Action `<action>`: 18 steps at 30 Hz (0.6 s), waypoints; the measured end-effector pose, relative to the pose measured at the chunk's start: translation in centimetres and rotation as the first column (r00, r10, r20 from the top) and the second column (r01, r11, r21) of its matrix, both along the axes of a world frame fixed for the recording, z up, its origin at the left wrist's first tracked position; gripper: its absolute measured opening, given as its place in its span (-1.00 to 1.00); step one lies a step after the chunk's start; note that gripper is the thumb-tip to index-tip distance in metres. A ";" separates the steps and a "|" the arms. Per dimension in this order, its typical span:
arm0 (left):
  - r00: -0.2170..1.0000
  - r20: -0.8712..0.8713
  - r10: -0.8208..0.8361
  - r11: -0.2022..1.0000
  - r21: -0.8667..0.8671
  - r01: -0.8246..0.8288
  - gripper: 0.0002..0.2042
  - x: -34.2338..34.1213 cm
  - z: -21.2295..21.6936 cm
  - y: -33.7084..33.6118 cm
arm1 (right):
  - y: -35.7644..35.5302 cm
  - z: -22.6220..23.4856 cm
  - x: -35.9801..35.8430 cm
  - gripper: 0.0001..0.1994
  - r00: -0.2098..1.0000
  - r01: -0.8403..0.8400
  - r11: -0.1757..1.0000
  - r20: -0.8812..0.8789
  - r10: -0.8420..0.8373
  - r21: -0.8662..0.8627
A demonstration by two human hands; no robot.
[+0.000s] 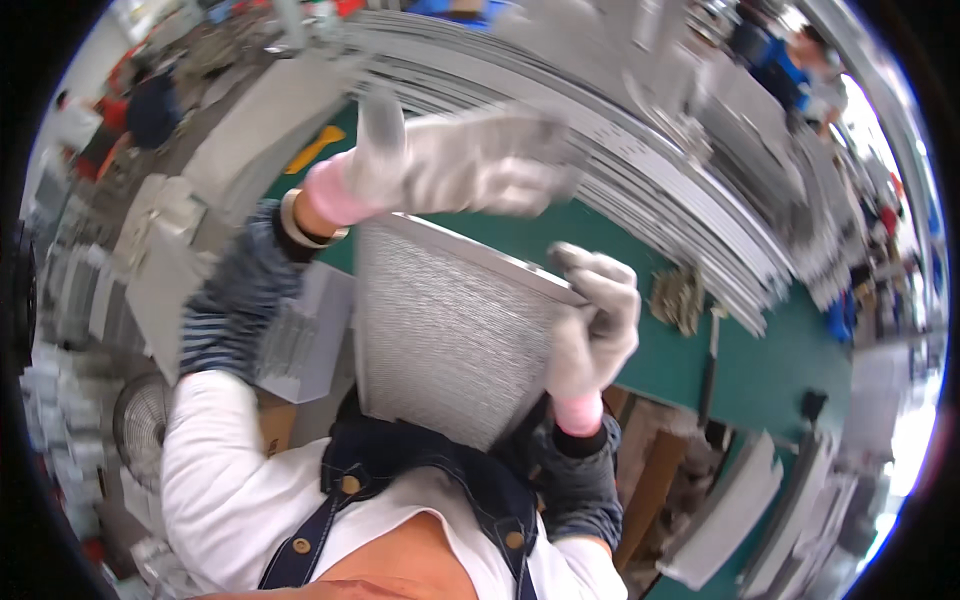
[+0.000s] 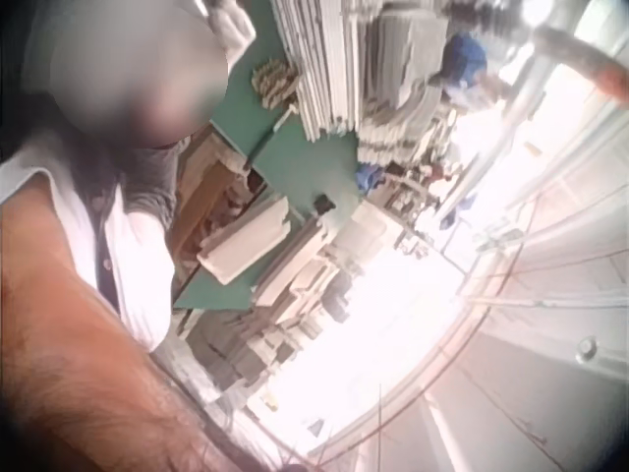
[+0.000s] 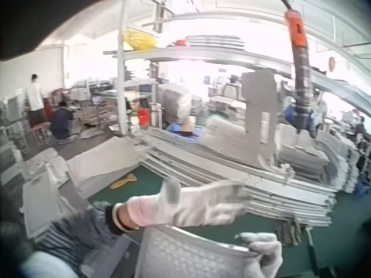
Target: Assemble metal mesh filters by attaching frames and hardware at a factory workbench.
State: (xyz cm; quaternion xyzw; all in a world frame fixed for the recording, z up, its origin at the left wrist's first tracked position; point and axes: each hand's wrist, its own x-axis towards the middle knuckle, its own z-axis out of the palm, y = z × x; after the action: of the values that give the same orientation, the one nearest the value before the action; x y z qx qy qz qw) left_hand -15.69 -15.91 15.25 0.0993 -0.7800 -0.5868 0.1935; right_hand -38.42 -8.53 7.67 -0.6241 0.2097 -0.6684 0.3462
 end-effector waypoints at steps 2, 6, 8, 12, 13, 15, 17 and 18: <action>0.678 -0.734 0.033 0.948 0.238 0.211 0.14 2.2 -1.3 -0.7 | -0.6 -1.3 0.8 -0.76 0.986 -0.128 0.991 0.112 0.124 0.029; 0.571 -0.819 0.060 0.962 0.199 0.185 0.18 4.9 -2.6 1.1 | -0.3 -3.8 0.7 -0.69 0.682 -0.602 0.785 0.603 0.413 0.143; 0.554 -0.816 0.166 0.949 0.284 0.135 0.16 6.0 -3.5 2.6 | -1.1 -5.5 -0.3 -0.71 0.514 -0.730 0.681 0.699 0.497 0.052; 0.586 -0.702 0.405 0.889 0.451 -0.074 0.09 7.4 -8.3 4.7 | -2.3 -6.5 -4.2 -0.78 0.639 -0.632 0.746 0.686 0.348 0.210; 0.763 -0.449 0.465 0.864 0.419 -0.280 -0.07 7.7 -10.2 8.5 | -2.8 -7.8 -5.9 -0.73 0.735 -0.516 0.814 0.627 0.259 0.268; 0.828 0.133 0.545 0.821 0.116 -0.559 -0.37 8.8 -13.9 18.4 | -3.7 -10.2 -8.2 -0.64 0.814 -0.347 0.845 0.579 0.055 0.407; 0.657 0.585 0.475 0.789 0.046 -0.612 -0.64 6.7 -16.6 20.0 | -4.3 -10.7 -7.8 -0.60 0.886 -0.213 0.796 0.456 -0.087 0.566; 0.654 0.606 0.453 0.504 0.431 -0.748 -0.78 4.9 -17.2 22.0 | -5.4 -11.4 -7.7 -0.60 0.905 -0.205 0.761 0.416 -0.092 0.615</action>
State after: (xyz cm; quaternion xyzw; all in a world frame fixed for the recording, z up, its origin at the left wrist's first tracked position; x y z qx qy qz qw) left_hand -10.76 6.06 -1.91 0.5543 -0.4579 -0.6736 0.1715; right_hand -46.08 -13.94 -3.69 -0.3126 0.3274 -0.6623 0.5970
